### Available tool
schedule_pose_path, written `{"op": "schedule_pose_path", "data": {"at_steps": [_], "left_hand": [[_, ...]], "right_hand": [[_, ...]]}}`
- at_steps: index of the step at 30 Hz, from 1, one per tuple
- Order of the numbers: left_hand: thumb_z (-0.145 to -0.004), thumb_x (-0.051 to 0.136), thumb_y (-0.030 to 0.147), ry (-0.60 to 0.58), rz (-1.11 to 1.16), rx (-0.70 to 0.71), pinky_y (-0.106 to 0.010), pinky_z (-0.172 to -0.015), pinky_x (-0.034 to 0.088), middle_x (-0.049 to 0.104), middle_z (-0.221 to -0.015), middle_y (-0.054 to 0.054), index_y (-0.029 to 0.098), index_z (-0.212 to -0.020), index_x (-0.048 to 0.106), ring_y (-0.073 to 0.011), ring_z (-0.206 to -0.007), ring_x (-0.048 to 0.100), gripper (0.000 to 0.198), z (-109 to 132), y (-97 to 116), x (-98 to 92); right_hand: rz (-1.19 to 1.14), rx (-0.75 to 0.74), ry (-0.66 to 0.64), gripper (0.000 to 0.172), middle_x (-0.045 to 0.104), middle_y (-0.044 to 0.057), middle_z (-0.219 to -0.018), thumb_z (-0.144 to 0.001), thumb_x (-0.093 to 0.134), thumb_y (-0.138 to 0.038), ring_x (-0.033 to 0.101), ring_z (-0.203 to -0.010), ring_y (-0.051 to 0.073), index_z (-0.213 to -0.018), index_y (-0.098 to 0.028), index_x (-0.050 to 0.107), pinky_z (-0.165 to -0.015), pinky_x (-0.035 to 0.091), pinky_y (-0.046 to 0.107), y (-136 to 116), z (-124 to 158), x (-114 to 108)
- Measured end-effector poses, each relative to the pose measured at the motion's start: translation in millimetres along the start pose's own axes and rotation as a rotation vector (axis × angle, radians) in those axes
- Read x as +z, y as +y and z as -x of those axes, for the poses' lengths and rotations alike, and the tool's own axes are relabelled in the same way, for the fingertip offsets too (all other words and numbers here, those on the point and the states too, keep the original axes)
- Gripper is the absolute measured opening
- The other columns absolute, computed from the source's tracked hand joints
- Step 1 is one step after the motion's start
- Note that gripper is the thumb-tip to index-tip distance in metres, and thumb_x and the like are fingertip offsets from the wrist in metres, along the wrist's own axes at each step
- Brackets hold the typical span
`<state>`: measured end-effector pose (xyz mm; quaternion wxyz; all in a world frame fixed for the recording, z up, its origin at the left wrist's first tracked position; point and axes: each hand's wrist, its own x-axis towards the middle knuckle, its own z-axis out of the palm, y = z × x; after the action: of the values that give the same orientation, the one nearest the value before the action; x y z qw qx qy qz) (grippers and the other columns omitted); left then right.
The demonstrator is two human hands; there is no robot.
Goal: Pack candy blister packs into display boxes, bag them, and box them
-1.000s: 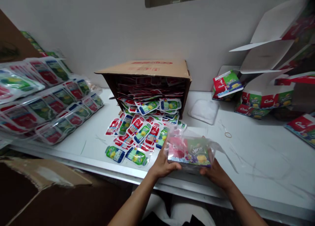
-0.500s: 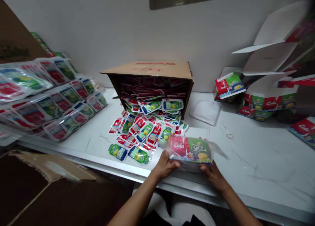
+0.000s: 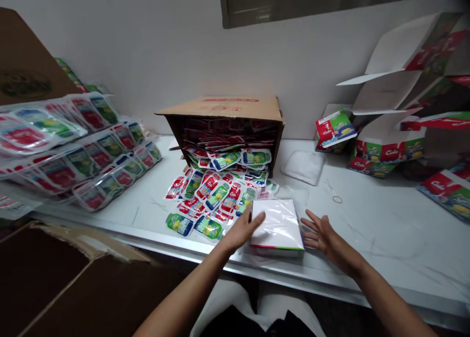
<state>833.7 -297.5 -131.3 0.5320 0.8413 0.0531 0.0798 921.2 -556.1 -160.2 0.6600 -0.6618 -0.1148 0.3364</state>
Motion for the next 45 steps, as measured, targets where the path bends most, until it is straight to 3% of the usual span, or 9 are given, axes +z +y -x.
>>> {"op": "schedule_pose_path", "data": {"at_steps": [4,8,13,17,21,24,29,39,45], "left_hand": [[-0.063,0.083,0.042,-0.109,0.142,-0.025,-0.043,-0.106,0.042,0.052,-0.139,-0.010,0.021,-0.147,0.026,-0.0284,-0.125,0.052,0.104,32,8,18.2],[-0.079,0.069,0.041,0.113,0.040,-0.032,-0.039,-0.099,0.047,0.063,-0.127,-0.006,0.024,-0.141,0.038,-0.0243,-0.115,0.059,0.071,46,12,37.5],[-0.080,0.066,0.050,0.388,-0.362,-0.027,-0.042,-0.088,0.051,0.068,-0.112,-0.010,0.022,-0.125,0.054,-0.0289,-0.103,0.063,0.055,56,-3,46.3],[-0.082,0.067,0.036,0.573,-0.537,0.271,-0.038,-0.082,0.053,0.061,-0.107,-0.013,0.018,-0.121,0.054,-0.0254,-0.099,0.061,0.045,64,-11,48.7],[-0.085,0.058,0.010,0.571,-0.638,0.599,-0.028,-0.066,0.052,0.059,-0.084,-0.006,0.019,-0.105,0.062,-0.0164,-0.075,0.058,0.023,68,-10,44.4],[-0.082,0.062,0.011,0.552,-0.643,0.702,-0.039,-0.081,0.053,0.061,-0.089,-0.008,0.018,-0.104,0.062,-0.0203,-0.086,0.060,0.024,69,-8,42.9],[-0.080,0.067,0.022,0.398,-0.642,0.637,-0.049,-0.100,0.047,0.055,-0.125,-0.020,0.012,-0.123,0.054,-0.0323,-0.124,0.047,0.046,62,-10,50.1],[-0.083,0.062,0.012,0.537,-0.514,0.583,-0.036,-0.084,0.055,0.065,-0.095,-0.009,0.017,-0.099,0.062,-0.0218,-0.096,0.060,0.017,60,-9,68.5],[-0.080,0.067,0.032,0.558,-0.521,0.174,-0.044,-0.091,0.050,0.051,-0.129,-0.022,0.010,-0.132,0.045,-0.0313,-0.117,0.053,0.061,72,-10,64.1]], "right_hand": [[0.318,-0.221,0.030,0.097,0.031,0.012,-0.153,-0.073,0.066,-0.064,0.035,-0.137,0.030,-0.150,-0.024,0.023,-0.112,0.029,0.048,23,18,15],[0.537,-0.252,0.316,0.065,0.064,0.009,-0.123,-0.079,0.061,-0.058,0.057,-0.115,0.032,-0.134,-0.023,0.051,-0.101,0.042,0.047,29,26,42],[0.708,-0.417,0.480,0.034,0.070,0.005,-0.085,-0.083,0.061,-0.054,0.065,-0.076,0.024,-0.099,-0.025,0.067,-0.071,0.049,0.034,36,31,50],[0.871,-0.654,0.470,0.023,0.066,0.002,-0.073,-0.091,0.056,-0.041,0.062,-0.066,0.018,-0.087,-0.021,0.066,-0.063,0.044,0.029,42,39,42],[1.047,-0.878,0.414,0.013,0.067,0.003,-0.077,-0.094,0.052,-0.024,0.061,-0.069,0.016,-0.092,-0.018,0.064,-0.068,0.043,0.030,44,45,34],[1.109,-0.861,0.543,0.017,0.066,0.007,-0.089,-0.093,0.054,-0.026,0.061,-0.078,0.020,-0.105,-0.016,0.060,-0.072,0.046,0.033,47,45,34],[0.959,-0.781,0.582,0.040,0.059,0.013,-0.111,-0.093,0.054,-0.033,0.060,-0.096,0.023,-0.128,-0.016,0.048,-0.078,0.051,0.035,49,35,43],[0.958,-0.944,0.559,0.026,0.062,0.005,-0.090,-0.093,0.050,-0.013,0.062,-0.081,0.017,-0.119,-0.017,0.053,-0.073,0.050,0.030,57,36,45],[0.920,-0.806,0.582,0.029,0.057,0.004,-0.086,-0.094,0.047,-0.022,0.060,-0.073,0.016,-0.123,-0.015,0.048,-0.068,0.052,0.030,59,38,45]]}}
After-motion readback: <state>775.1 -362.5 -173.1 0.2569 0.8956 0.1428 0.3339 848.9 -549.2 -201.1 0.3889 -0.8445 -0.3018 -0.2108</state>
